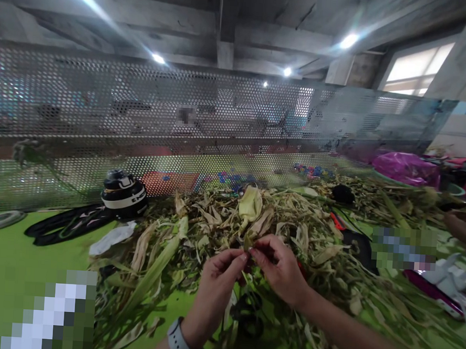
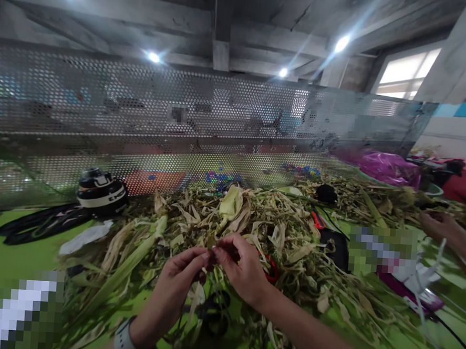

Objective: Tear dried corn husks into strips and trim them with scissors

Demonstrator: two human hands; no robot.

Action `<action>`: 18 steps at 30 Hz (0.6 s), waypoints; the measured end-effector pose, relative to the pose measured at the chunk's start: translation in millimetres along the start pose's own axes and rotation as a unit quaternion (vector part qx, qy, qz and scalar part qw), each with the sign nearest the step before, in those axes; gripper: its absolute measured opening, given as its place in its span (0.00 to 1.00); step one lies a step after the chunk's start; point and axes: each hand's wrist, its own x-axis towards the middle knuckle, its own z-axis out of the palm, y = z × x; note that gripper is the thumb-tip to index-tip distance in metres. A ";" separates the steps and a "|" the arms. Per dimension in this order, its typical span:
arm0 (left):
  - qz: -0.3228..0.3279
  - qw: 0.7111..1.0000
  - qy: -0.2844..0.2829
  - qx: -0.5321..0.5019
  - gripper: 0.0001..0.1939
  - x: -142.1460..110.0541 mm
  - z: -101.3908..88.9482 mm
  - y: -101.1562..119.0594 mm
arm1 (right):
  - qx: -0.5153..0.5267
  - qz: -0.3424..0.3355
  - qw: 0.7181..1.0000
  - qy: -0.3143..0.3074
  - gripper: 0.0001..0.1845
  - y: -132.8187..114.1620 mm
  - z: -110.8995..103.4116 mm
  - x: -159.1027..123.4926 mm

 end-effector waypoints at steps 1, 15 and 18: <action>0.003 1.000 -0.001 0.001 0.09 0.2 -0.5 -0.6 | -0.007 -0.004 1.000 -0.001 0.05 0.7 -0.1 0.1; 0.003 0.997 -0.049 0.062 0.12 3.5 -3.0 -1.7 | -0.111 -0.038 0.993 -0.027 0.07 0.3 -6.4 5.6; -0.035 0.998 -0.045 0.035 0.10 2.9 -2.4 -0.1 | -0.115 -0.030 0.991 -0.056 0.07 1.2 -8.2 6.4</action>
